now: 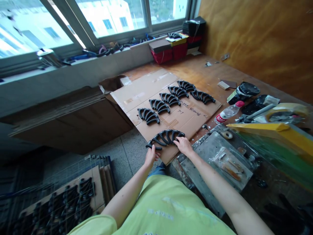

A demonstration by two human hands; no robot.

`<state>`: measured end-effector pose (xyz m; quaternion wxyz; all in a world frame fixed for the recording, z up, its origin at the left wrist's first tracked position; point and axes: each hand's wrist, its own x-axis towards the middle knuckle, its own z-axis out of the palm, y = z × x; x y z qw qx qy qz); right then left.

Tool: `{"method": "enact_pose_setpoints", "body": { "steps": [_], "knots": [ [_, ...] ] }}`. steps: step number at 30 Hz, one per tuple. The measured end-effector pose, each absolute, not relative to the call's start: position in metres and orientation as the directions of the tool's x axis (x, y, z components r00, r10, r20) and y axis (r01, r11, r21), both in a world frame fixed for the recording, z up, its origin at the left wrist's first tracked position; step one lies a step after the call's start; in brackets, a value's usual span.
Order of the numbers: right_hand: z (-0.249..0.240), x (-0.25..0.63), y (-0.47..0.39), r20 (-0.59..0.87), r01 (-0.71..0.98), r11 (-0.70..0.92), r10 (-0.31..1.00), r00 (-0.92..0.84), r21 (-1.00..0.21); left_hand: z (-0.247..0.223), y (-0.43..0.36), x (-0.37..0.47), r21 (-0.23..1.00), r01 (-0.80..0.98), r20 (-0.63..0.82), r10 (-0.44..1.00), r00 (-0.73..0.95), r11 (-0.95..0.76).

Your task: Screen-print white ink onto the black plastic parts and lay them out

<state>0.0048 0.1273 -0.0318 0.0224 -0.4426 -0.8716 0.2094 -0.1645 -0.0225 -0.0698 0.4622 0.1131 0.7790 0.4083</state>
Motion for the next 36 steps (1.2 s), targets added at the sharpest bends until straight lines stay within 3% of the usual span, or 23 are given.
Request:
{"method": "enact_pose_setpoints", "body": {
  "steps": [9, 15, 22, 25, 28, 36],
  "knots": [
    [-0.043, 0.003, 0.131, -0.099, 0.754, 0.524, 0.792, -0.603, -0.397, -0.075, 0.005, -0.191, 0.687, -0.006, -0.635, 0.597, -0.489, 0.726],
    [-0.041, 0.001, 0.132, -0.123, 0.768, 0.492, 0.805, -0.581, -0.41, -0.062, 0.048, -0.216, 0.66, 0.185, -0.563, 0.642, -0.52, 0.728],
    [-0.027, 0.007, 0.123, -0.146, 0.788, 0.421, 0.835, -0.53, -0.449, -0.039, 0.041, -0.203, 0.62, 0.44, -0.265, 0.702, -0.661, 0.649],
    [-0.025, 0.004, 0.123, -0.183, 0.815, 0.391, 0.846, -0.501, -0.428, -0.033, 0.042, -0.183, 0.599, 0.665, -0.071, 0.857, -0.511, 0.446],
    [-0.025, -0.003, 0.124, -0.23, 0.842, 0.363, 0.849, -0.475, -0.4, -0.028, 0.053, -0.169, 0.461, 0.844, 0.03, 0.946, -0.322, 0.273],
    [-0.019, -0.023, 0.127, -0.364, 0.904, 0.25, 0.852, -0.376, -0.348, -0.01, 0.084, -0.164, 0.172, 0.911, -0.187, 0.92, -0.344, 0.376]
  ]
}}
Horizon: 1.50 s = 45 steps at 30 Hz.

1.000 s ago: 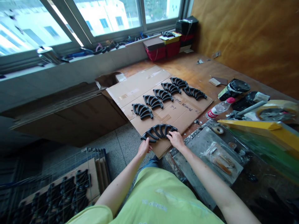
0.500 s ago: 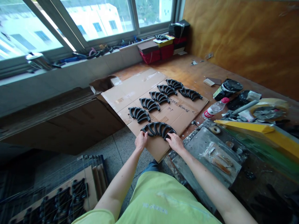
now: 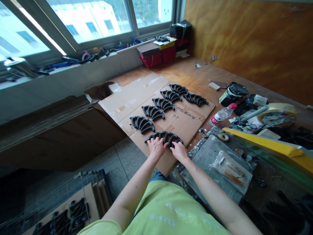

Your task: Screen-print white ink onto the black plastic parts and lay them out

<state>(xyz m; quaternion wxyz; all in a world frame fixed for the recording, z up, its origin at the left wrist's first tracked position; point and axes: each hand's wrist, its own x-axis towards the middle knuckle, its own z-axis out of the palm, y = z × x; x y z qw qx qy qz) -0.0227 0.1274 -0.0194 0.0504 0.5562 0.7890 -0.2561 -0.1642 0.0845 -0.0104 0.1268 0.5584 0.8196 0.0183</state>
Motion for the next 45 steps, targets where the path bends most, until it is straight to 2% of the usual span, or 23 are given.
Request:
{"method": "enact_pose_setpoints", "body": {
  "steps": [5, 10, 15, 19, 25, 30, 34, 39, 43, 45],
  "knots": [
    [-0.017, -0.029, 0.126, -0.406, 0.905, 0.172, 0.85, -0.336, -0.39, -0.009, 0.091, -0.169, 0.17, 0.922, -0.297, 0.911, -0.288, 0.347],
    [-0.021, -0.035, 0.125, -0.393, 0.896, 0.107, 0.871, -0.294, -0.432, -0.012, 0.093, -0.167, 0.185, 0.912, -0.271, 0.911, -0.312, 0.367],
    [-0.03, -0.031, 0.143, -0.304, 0.883, 0.038, 0.931, -0.202, -0.468, -0.013, 0.115, -0.157, 0.25, 0.917, -0.21, 0.942, -0.263, 0.312],
    [-0.033, -0.019, 0.184, -0.203, 0.875, -0.019, 0.975, -0.091, -0.483, -0.013, 0.168, -0.146, 0.301, 0.924, -0.148, 0.969, -0.198, 0.234],
    [-0.037, 0.004, 0.276, -0.089, 0.891, -0.102, 0.994, 0.07, -0.443, -0.014, 0.28, -0.121, 0.353, 0.933, -0.051, 0.997, -0.049, 0.064],
    [-0.047, 0.014, 0.343, -0.133, 0.891, -0.188, 0.98, 0.145, -0.413, -0.023, 0.356, -0.112, 0.324, 0.946, -0.066, 0.996, 0.057, -0.033],
    [-0.053, 0.01, 0.376, -0.179, 0.853, -0.238, 0.969, 0.172, -0.465, -0.026, 0.39, -0.12, 0.306, 0.949, -0.045, 0.995, 0.093, -0.075],
    [-0.054, 0.01, 0.391, -0.175, 0.825, -0.185, 0.979, 0.106, -0.534, -0.026, 0.385, -0.132, 0.296, 0.948, 0.01, 0.992, 0.122, -0.12],
    [-0.041, 0.012, 0.369, -0.143, 0.803, -0.167, 0.984, 0.103, -0.572, -0.022, 0.328, -0.146, 0.303, 0.923, 0.13, 0.97, 0.208, -0.238],
    [-0.027, 0.014, 0.343, -0.08, 0.769, -0.099, 0.995, 0.062, -0.631, -0.019, 0.285, -0.158, 0.313, 0.904, 0.111, 0.956, 0.271, -0.292]
  ]
}}
